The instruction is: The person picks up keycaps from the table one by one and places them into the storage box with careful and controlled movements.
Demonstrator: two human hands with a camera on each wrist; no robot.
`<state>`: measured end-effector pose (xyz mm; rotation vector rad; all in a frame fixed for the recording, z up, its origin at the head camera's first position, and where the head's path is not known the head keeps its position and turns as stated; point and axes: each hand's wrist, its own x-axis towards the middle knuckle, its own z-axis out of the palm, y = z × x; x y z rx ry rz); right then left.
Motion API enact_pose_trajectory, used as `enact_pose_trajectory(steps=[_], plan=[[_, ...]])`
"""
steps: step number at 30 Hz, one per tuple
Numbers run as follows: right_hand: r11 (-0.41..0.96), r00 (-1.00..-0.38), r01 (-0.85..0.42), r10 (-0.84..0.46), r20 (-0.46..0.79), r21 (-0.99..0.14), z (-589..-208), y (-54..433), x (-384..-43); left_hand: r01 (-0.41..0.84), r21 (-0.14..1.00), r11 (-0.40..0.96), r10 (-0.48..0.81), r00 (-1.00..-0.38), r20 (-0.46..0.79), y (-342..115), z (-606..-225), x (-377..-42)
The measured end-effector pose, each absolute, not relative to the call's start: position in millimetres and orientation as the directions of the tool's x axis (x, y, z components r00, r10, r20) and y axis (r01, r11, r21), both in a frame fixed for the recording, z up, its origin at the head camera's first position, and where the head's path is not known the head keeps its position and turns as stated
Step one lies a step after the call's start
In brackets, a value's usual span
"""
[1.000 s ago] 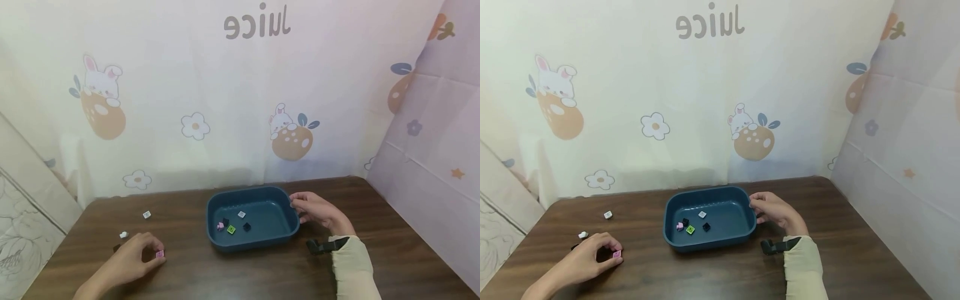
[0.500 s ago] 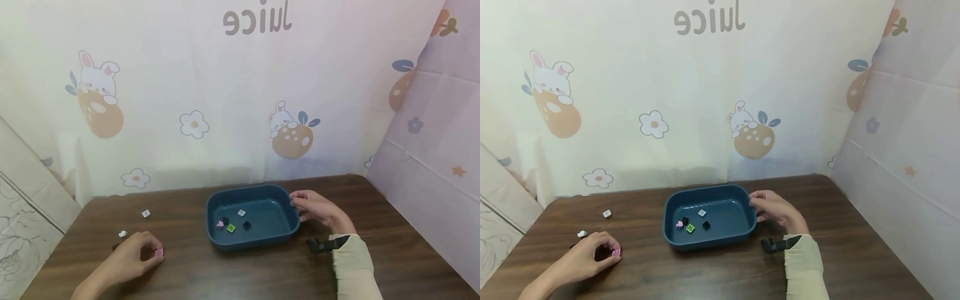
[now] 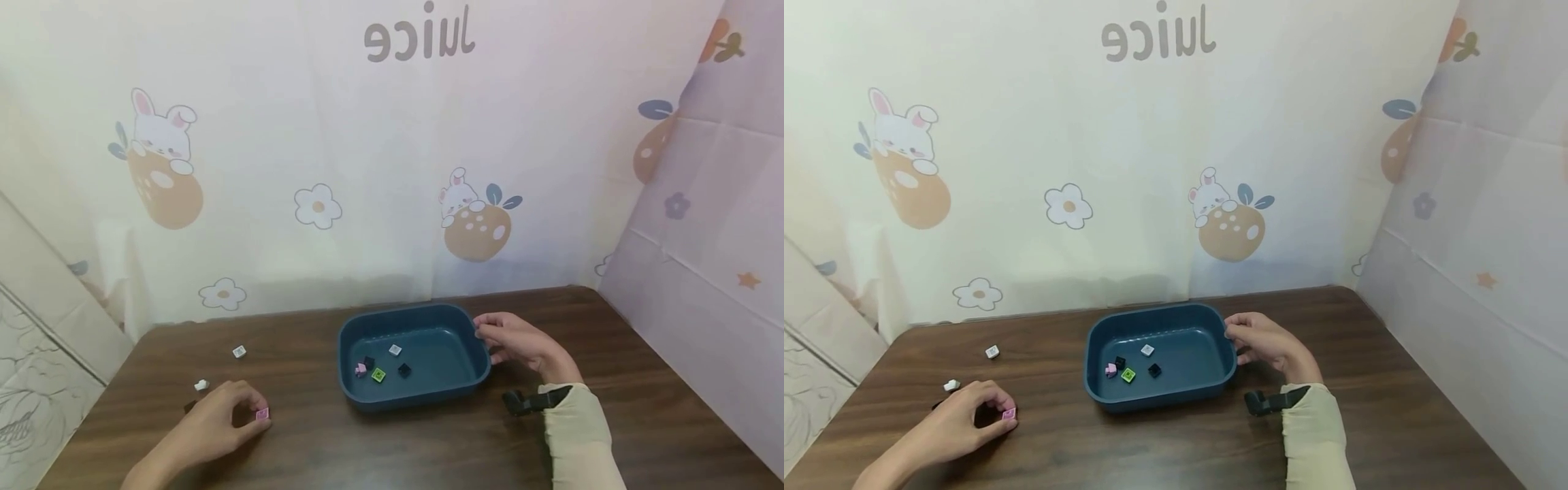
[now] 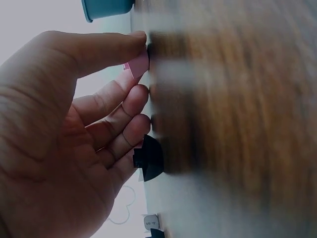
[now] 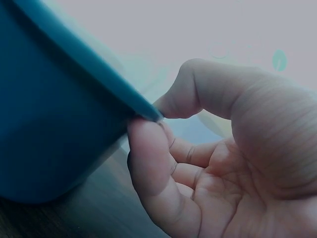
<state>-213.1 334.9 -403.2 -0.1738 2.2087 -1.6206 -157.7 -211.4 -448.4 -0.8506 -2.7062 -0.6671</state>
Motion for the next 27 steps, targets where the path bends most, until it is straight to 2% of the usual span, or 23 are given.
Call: enact_pose_trajectory(steps=[14,19,27], plan=[[0.318,-0.912,0.131,-0.334,-0.24,-0.939,-402.4,333.3,-212.5,0.547,0.37,0.751,0.457,-0.835,0.307,-207.3,-442.2,-154.9],[0.316,-0.915,0.132,-0.325,-0.238,-0.939,-401.7,332.9,-211.1,0.505,0.376,0.777,0.411,-0.859,0.306,-199.1,-437.2,-155.7],[0.312,-0.917,0.133,-0.321,-0.236,-0.941,-401.1,331.1,-209.2,0.5,0.396,0.77,0.394,-0.861,0.32,-181.9,-429.9,-160.8]])
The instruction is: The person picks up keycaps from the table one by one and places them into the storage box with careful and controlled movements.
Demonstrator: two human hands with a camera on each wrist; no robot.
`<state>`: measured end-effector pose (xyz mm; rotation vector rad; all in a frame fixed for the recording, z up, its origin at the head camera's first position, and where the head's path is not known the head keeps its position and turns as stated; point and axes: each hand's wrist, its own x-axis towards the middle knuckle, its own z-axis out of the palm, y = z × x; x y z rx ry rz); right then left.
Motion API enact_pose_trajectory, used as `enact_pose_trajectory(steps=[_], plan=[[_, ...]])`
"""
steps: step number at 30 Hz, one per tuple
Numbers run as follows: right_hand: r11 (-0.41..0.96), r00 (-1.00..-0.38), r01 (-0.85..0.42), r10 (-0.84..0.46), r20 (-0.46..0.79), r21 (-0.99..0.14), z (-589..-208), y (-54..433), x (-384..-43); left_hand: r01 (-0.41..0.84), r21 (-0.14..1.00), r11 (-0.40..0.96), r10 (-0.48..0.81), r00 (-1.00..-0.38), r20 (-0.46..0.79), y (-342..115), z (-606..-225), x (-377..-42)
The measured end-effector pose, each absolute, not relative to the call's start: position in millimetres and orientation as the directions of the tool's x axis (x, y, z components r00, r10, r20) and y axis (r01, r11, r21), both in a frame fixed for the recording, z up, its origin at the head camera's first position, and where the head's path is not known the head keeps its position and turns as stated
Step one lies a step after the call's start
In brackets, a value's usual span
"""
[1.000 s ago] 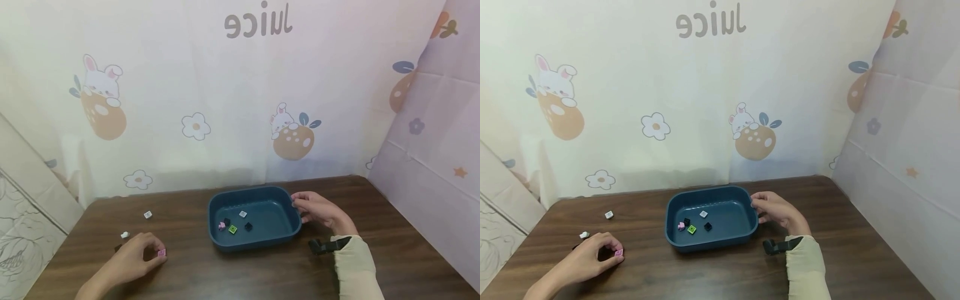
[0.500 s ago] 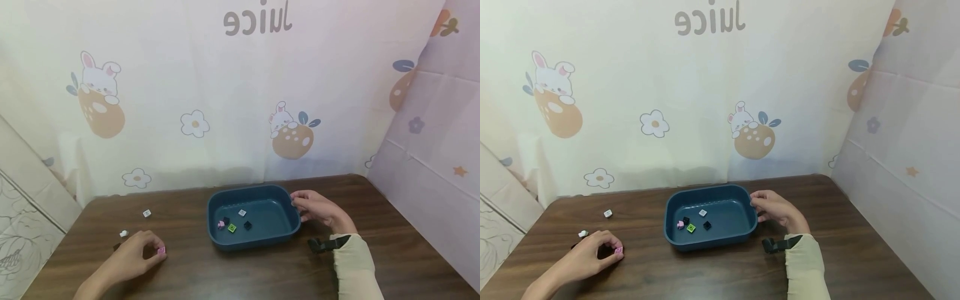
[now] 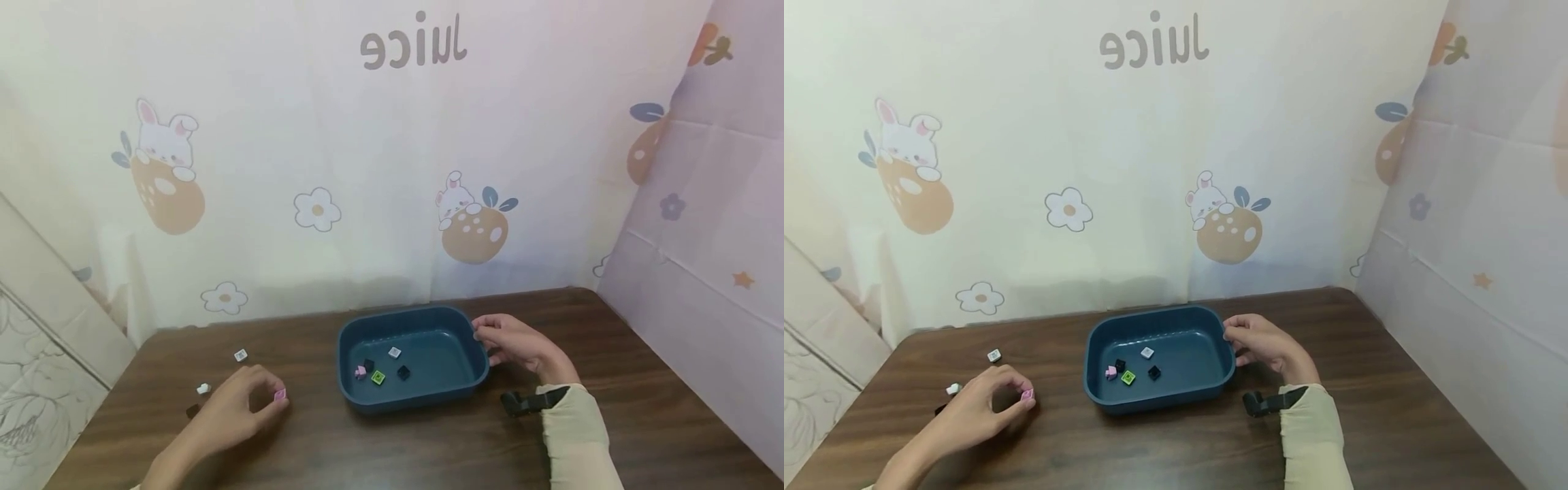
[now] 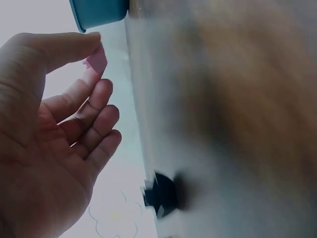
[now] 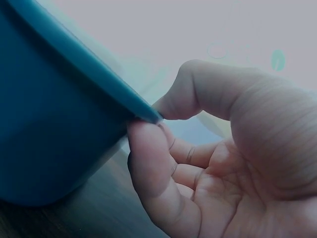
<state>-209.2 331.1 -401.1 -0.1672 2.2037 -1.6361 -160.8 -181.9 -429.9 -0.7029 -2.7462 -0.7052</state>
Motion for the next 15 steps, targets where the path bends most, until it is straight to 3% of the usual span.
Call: enact_pose_trajectory(steps=[15], plan=[[0.331,-0.92,0.136,-0.309,-0.243,-0.934,-403.6,332.6,-210.9,0.487,0.483,0.727,0.426,-0.873,0.239,-134.5,-418.2,-196.9]])
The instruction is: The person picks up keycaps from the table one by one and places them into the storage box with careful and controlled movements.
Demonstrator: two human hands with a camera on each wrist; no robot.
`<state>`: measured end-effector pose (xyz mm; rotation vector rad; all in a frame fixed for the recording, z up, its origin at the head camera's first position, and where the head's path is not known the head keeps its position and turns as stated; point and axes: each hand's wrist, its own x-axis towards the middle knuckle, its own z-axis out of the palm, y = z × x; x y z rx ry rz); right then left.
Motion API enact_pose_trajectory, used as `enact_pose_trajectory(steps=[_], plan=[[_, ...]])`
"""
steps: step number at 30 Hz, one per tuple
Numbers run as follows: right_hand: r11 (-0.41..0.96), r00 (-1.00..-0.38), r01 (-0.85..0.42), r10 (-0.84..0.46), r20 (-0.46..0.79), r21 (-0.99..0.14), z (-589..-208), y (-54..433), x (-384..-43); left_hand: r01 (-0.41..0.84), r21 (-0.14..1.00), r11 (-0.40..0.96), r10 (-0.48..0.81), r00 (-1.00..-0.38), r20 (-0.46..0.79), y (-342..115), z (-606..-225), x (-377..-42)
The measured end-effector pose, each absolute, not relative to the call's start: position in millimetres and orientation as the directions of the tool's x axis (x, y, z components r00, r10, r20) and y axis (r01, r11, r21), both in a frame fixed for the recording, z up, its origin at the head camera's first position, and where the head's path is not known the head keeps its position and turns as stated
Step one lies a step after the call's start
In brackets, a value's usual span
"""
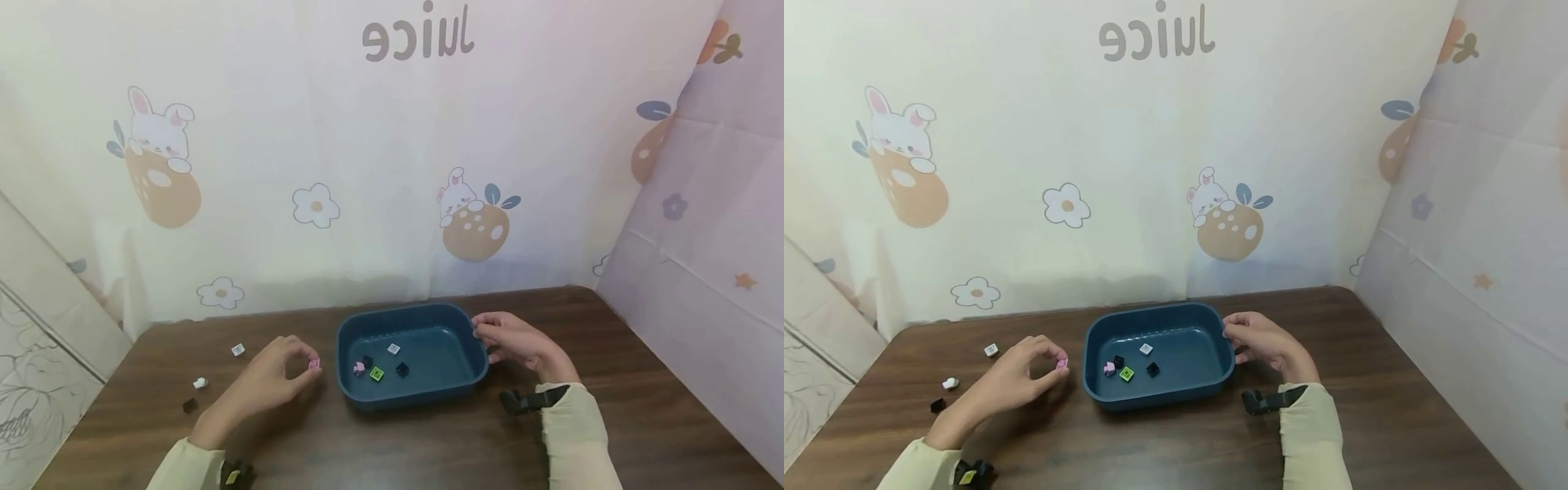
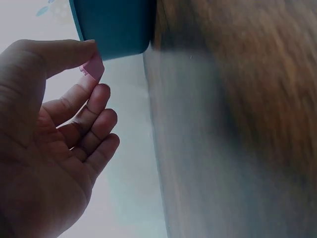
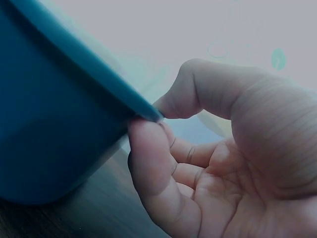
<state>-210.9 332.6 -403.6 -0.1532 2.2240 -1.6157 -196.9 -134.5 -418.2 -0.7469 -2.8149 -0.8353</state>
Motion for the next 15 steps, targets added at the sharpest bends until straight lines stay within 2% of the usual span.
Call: enact_pose_trajectory(steps=[15], plan=[[0.318,-0.92,0.141,-0.308,-0.243,-0.937,-399.8,329.2,-208.8,0.445,0.508,0.738,0.409,-0.893,0.188,-140.3,-412.1,-192.9]])
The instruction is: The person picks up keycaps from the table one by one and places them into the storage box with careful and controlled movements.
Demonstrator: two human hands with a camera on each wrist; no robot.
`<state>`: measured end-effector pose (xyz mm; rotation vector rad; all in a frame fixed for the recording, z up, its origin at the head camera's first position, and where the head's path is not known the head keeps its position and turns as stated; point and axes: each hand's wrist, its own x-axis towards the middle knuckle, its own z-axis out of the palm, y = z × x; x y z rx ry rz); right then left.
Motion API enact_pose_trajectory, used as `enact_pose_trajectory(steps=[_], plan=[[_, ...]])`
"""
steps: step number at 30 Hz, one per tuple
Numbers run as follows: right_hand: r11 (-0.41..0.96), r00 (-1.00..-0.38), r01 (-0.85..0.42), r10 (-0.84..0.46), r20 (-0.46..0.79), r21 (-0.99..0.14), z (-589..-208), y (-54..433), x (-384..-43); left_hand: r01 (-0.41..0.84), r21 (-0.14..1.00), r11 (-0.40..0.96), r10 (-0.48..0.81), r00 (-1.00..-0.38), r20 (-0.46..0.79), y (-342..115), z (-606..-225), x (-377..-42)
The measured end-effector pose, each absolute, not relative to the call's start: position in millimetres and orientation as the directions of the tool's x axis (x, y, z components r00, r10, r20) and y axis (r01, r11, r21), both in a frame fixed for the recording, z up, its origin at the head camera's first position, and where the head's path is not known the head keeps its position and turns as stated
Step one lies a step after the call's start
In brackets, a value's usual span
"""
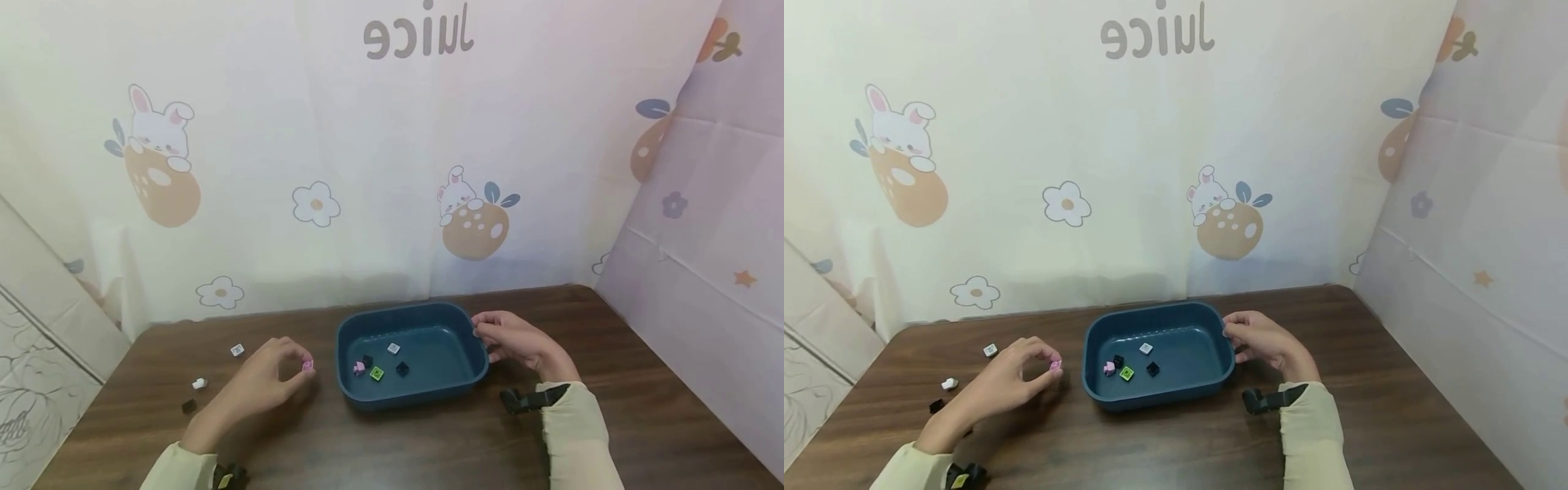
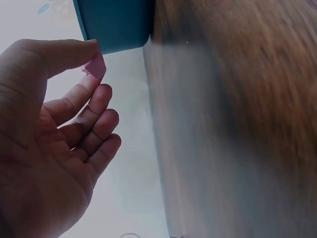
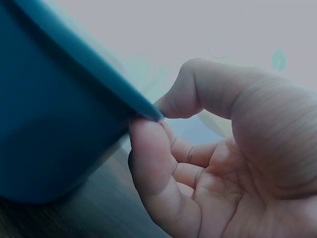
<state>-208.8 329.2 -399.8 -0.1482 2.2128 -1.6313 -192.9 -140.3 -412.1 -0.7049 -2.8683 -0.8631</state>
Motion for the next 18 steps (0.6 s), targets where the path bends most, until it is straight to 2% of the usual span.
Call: enact_pose_trajectory(steps=[18], plan=[[0.315,-0.922,0.156,-0.295,-0.252,-0.936,-399.1,329.8,-208.5,0.412,0.527,0.743,0.38,-0.908,0.174,-129.7,-414.7,-190.8]])
